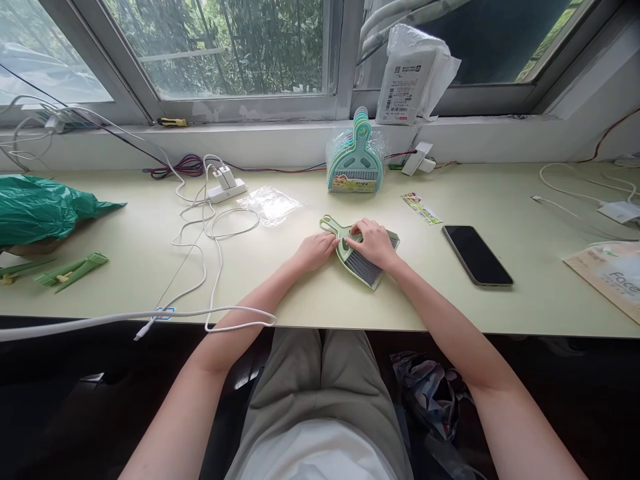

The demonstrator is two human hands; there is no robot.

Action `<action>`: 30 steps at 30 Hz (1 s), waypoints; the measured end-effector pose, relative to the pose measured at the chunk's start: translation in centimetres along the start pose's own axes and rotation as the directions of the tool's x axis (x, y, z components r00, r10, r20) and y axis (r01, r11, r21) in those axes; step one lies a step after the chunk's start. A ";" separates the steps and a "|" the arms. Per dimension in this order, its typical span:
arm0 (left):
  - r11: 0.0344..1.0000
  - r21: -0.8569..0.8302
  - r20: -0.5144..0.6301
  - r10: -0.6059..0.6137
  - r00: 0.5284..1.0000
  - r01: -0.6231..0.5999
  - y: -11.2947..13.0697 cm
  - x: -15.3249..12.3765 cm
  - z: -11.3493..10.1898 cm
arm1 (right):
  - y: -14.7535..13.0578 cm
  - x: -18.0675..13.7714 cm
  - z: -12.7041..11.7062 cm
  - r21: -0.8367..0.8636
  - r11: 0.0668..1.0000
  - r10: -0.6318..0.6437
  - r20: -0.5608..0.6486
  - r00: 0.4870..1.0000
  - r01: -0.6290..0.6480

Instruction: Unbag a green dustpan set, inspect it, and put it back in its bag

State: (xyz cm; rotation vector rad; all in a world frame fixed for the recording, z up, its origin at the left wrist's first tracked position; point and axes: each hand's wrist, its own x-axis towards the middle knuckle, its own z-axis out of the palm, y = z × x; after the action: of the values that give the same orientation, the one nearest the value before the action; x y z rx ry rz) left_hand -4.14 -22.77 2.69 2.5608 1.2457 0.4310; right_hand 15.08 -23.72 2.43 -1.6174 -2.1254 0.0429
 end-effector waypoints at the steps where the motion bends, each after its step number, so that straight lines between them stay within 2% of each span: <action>1: 1.000 0.013 -0.002 0.012 1.000 -0.012 0.0 0.0 0.0 | 0.1 0.0 0.0 0.008 1.000 -0.009 0.016 1.000 0.009; 6: 0.984 0.126 -0.022 0.127 0.992 -0.124 -0.2 -0.2 -0.9 | 0.6 0.1 -0.1 0.038 0.999 -0.037 0.043 0.998 0.035; 11: 0.929 0.289 -0.216 0.300 0.929 -0.233 -1.4 -0.4 -2.7 | 1.1 0.3 -0.2 0.146 0.982 -0.132 0.080 0.988 0.119; 13: 0.897 0.358 -0.209 0.348 0.914 -0.260 -2.0 -0.4 -2.9 | 1.2 0.3 -0.1 0.199 0.969 -0.170 0.092 0.981 0.149; 17: 0.839 0.429 -0.124 0.422 0.898 -0.335 -3.1 -0.1 -2.1 | 1.2 0.3 0.0 0.270 0.947 -0.204 0.093 0.975 0.173; 20: 0.809 0.464 -0.135 0.466 0.874 -0.360 -3.6 0.1 -1.4 | 1.3 0.3 0.0 0.285 0.944 -0.198 0.091 0.976 0.165; 24: 0.790 0.491 -0.144 0.490 0.860 -0.367 -3.8 0.1 -1.1 | 1.5 0.4 0.0 0.290 0.944 -0.192 0.095 0.977 0.157; 30: 0.816 0.500 -0.166 0.418 0.893 -0.289 -3.4 0.1 -0.6 | 1.9 0.6 0.2 0.318 0.939 -0.166 0.092 0.982 0.129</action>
State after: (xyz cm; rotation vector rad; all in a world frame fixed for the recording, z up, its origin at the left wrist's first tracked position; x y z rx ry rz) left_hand -6.72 -20.57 2.09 3.2697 1.0349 0.6434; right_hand 16.63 -22.58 1.89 -1.2971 -2.1910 0.4137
